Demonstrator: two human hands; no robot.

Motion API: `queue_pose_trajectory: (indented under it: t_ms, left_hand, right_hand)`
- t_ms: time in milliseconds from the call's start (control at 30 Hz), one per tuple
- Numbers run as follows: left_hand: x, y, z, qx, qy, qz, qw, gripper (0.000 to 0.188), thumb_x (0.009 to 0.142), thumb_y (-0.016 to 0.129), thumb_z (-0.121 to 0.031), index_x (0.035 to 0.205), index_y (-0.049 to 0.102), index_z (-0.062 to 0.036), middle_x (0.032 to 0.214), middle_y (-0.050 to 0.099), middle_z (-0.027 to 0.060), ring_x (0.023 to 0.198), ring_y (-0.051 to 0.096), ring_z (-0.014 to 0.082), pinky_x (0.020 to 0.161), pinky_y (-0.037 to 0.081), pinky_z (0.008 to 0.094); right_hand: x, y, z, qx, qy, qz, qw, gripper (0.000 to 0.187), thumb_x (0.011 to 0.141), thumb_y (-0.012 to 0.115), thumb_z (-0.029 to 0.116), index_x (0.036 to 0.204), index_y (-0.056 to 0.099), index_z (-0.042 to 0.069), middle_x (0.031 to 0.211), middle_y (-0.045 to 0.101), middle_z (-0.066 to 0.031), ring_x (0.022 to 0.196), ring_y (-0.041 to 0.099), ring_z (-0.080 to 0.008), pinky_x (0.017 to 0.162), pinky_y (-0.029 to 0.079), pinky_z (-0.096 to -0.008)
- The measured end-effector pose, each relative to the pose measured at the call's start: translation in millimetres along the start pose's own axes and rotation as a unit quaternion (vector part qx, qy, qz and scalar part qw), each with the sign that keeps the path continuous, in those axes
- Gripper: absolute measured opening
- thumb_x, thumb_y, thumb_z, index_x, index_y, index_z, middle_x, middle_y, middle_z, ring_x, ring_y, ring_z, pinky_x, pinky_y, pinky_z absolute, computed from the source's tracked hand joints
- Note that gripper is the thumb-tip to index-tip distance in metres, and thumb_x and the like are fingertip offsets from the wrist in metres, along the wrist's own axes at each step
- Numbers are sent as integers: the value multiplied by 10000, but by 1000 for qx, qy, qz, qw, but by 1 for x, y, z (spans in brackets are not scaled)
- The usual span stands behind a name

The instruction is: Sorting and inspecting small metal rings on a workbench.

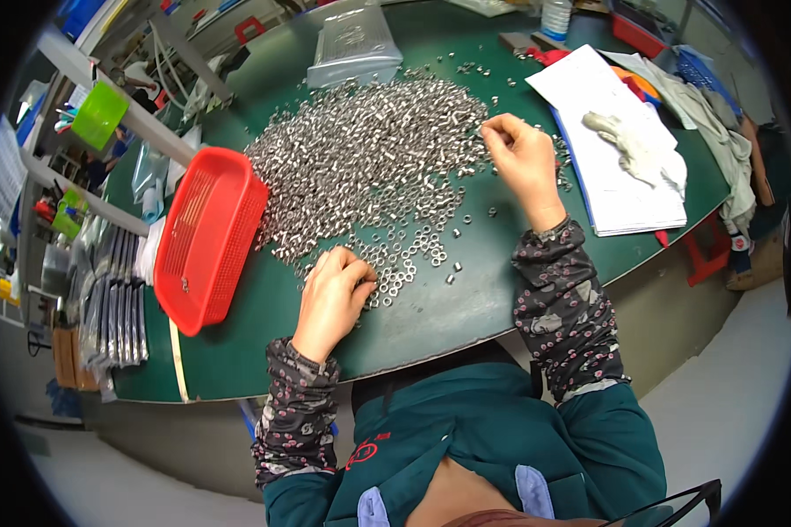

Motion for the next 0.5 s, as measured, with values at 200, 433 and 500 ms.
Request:
queue_pose_trajectory:
  t_ms: [200, 433, 500]
  left_hand:
    - [3, 2, 2, -13, 4, 17, 1000, 133, 710, 698, -46, 819, 624, -36, 821, 522, 81, 849, 529, 273, 754, 441, 362]
    - [7, 0, 3, -46, 22, 21, 998, 122, 725, 687, -68, 808, 603, -34, 836, 519, 91, 856, 525, 287, 767, 439, 378]
    - [9, -11, 7, -85, 8, -13, 996, 120, 749, 677, -55, 825, 590, -29, 835, 516, 86, 818, 536, 242, 740, 442, 332]
  right_hand:
    - [9, -19, -32, -271, -42, 1, 962, 158, 763, 666, 185, 897, 686, 104, 850, 599, -70, 884, 561, -270, 771, 463, -394]
    - [6, -7, -56, -341, -24, 57, 938, 177, 720, 708, 191, 884, 709, 124, 915, 589, -50, 946, 512, -253, 772, 408, -394]
    - [8, -6, -53, -336, -28, 63, 940, 161, 715, 715, 192, 858, 701, 120, 912, 589, -48, 947, 512, -252, 776, 402, -394]
Point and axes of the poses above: each hand's wrist, its own x-axis towards the middle knuckle, its own y-axis out of the palm, z = x × y, the point moved 6 cm from there along x, towards the middle knuckle
